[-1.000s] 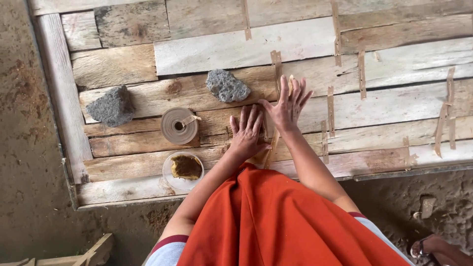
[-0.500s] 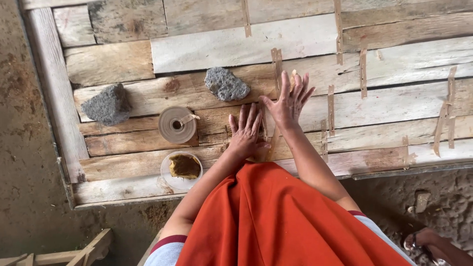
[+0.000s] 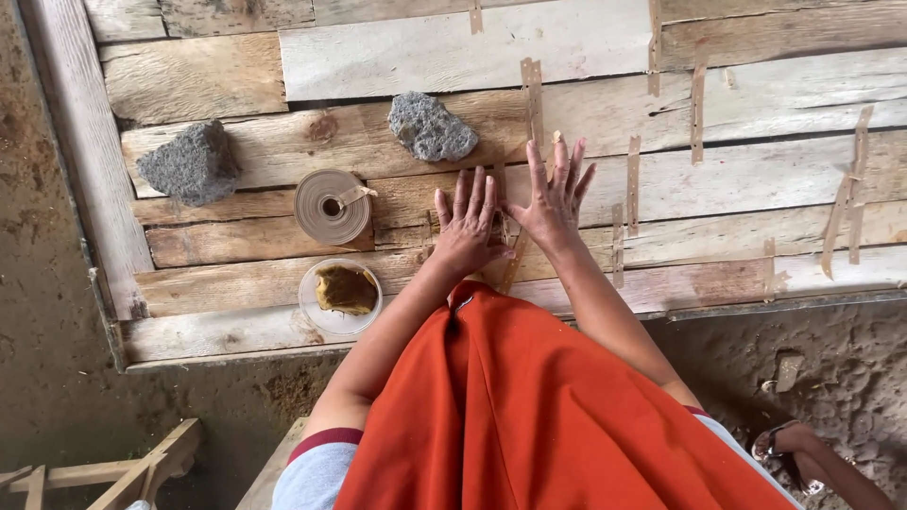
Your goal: The person repeatedly applies a brown paste from a plastic container onto a wooden plank using a thin wooden stick. They spread the paste along the plank and press it down with their fingers, repeating the process across multiple sections of the plank.
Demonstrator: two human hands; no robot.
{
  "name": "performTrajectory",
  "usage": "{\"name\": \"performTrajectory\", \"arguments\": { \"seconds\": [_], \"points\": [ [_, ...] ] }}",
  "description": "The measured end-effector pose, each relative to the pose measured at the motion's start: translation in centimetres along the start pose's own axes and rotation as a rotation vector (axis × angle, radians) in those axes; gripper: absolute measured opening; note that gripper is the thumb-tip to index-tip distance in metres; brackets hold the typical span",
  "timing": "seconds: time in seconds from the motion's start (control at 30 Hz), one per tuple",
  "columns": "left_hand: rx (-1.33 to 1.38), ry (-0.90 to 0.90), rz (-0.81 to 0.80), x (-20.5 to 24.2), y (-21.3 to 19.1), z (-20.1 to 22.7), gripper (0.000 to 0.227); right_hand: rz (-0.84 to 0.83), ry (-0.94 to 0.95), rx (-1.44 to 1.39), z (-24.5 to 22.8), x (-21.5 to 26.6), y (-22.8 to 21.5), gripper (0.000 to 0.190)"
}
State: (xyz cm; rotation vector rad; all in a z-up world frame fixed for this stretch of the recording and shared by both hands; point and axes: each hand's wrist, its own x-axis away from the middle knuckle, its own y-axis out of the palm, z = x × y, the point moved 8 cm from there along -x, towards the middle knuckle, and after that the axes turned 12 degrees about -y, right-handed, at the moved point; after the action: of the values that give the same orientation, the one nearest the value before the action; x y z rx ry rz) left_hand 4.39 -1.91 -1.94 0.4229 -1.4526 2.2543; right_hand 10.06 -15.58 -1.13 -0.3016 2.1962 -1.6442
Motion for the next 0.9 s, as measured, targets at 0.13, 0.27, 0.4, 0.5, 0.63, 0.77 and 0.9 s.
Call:
{"name": "performTrajectory", "arguments": {
  "seconds": [0.13,0.27,0.4,0.5,0.63,0.77,0.9],
  "points": [
    [-0.021,-0.004,0.013,0.2,-0.4,0.3,0.135,-0.067,0.019,-0.029,-0.7,0.3,-0.2,0.124],
    [-0.046,-0.008,0.000,0.3,0.1,0.2,0.133,-0.124,0.094,-0.091,-0.7,0.3,-0.5,0.123],
    [-0.026,-0.010,-0.012,0.2,-0.4,0.3,0.129,-0.128,0.117,-0.101,-0.7,0.1,-0.5,0.120],
    [-0.032,-0.007,0.006,0.4,-0.6,0.3,0.128,-0.137,0.100,-0.107,-1.0,0.2,-0.5,0.121],
    [-0.037,-0.015,-0.004,0.6,-0.5,0.2,0.129,-0.152,0.116,-0.142,-0.9,2.3,-0.2,0.120],
    [-0.045,0.007,0.004,0.7,-1.0,0.7,0.130,-0.160,0.063,-0.106,-1.2,4.4,-0.1,0.119],
    [0.033,0.029,-0.048,0.9,-1.7,0.6,0.134,-0.138,-0.006,-0.053,-2.2,6.0,-0.2,0.125]
  ]
}}
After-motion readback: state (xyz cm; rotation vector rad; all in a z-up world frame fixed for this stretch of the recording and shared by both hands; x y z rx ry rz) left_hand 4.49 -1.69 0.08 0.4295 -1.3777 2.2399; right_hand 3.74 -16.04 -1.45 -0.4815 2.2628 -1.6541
